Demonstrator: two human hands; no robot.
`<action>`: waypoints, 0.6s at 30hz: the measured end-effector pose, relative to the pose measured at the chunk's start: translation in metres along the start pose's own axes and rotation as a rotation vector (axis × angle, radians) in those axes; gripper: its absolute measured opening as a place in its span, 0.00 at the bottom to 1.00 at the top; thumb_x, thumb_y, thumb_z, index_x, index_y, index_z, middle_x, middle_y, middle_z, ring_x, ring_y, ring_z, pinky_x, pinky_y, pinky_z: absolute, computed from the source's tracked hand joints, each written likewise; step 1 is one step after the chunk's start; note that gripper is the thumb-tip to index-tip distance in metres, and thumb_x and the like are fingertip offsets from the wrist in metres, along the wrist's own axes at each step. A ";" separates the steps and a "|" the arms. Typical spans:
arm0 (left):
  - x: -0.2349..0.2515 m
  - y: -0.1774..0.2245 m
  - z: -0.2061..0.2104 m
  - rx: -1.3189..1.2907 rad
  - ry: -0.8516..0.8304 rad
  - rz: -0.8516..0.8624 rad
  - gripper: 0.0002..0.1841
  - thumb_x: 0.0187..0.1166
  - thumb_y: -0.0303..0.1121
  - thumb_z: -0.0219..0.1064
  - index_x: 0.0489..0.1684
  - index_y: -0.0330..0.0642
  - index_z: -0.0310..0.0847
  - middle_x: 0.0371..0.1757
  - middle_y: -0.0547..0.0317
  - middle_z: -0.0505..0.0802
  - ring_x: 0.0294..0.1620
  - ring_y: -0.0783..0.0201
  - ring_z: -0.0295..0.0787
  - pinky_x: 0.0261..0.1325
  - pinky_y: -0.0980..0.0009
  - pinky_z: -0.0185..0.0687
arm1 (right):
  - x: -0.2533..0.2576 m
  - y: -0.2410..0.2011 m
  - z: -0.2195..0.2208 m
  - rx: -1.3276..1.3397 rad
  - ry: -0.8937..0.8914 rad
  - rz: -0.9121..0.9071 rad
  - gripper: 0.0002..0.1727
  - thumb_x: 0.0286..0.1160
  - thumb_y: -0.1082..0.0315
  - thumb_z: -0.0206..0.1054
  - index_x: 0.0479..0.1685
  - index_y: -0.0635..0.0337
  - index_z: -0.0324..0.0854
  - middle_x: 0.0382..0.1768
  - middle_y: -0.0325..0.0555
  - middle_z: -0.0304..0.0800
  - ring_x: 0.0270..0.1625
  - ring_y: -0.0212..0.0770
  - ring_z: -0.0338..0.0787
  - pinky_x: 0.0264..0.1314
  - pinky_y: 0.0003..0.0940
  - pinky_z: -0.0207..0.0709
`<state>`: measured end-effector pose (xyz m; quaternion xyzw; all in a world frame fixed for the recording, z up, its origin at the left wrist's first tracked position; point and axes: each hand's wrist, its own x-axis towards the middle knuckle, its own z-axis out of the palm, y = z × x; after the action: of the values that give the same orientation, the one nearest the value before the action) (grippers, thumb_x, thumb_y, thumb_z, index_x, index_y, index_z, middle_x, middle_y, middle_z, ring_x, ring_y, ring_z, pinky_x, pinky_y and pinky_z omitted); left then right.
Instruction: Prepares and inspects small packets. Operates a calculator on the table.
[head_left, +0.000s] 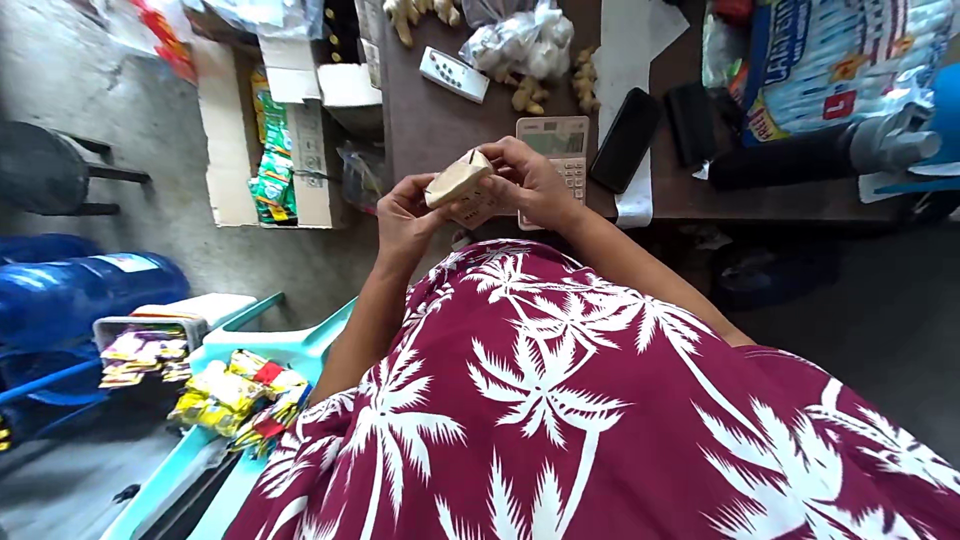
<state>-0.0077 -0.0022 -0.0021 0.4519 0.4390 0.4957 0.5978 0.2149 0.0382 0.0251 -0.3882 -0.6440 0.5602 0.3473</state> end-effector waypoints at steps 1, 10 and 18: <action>0.000 0.002 0.002 -0.011 -0.005 0.018 0.21 0.64 0.20 0.78 0.57 0.34 0.82 0.51 0.62 0.95 0.51 0.69 0.93 0.59 0.67 0.91 | -0.001 -0.002 -0.001 -0.026 -0.001 -0.023 0.21 0.84 0.67 0.64 0.67 0.75 0.79 0.60 0.57 0.84 0.59 0.39 0.90 0.62 0.32 0.88; -0.003 0.005 0.017 -0.023 -0.106 0.126 0.22 0.68 0.18 0.75 0.61 0.29 0.79 0.56 0.58 0.93 0.54 0.68 0.93 0.63 0.67 0.90 | -0.012 -0.004 -0.012 0.061 -0.011 -0.023 0.28 0.77 0.64 0.72 0.73 0.72 0.76 0.61 0.52 0.87 0.57 0.35 0.90 0.61 0.32 0.86; 0.001 0.009 0.012 0.424 -0.087 0.383 0.20 0.66 0.28 0.82 0.55 0.27 0.87 0.55 0.43 0.94 0.59 0.59 0.92 0.66 0.63 0.87 | -0.012 -0.019 -0.015 -0.297 -0.029 -0.193 0.17 0.77 0.69 0.71 0.59 0.70 0.86 0.58 0.57 0.88 0.61 0.42 0.89 0.65 0.34 0.84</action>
<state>0.0024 -0.0013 0.0085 0.6622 0.4136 0.4767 0.4039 0.2314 0.0330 0.0455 -0.3635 -0.7590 0.4284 0.3290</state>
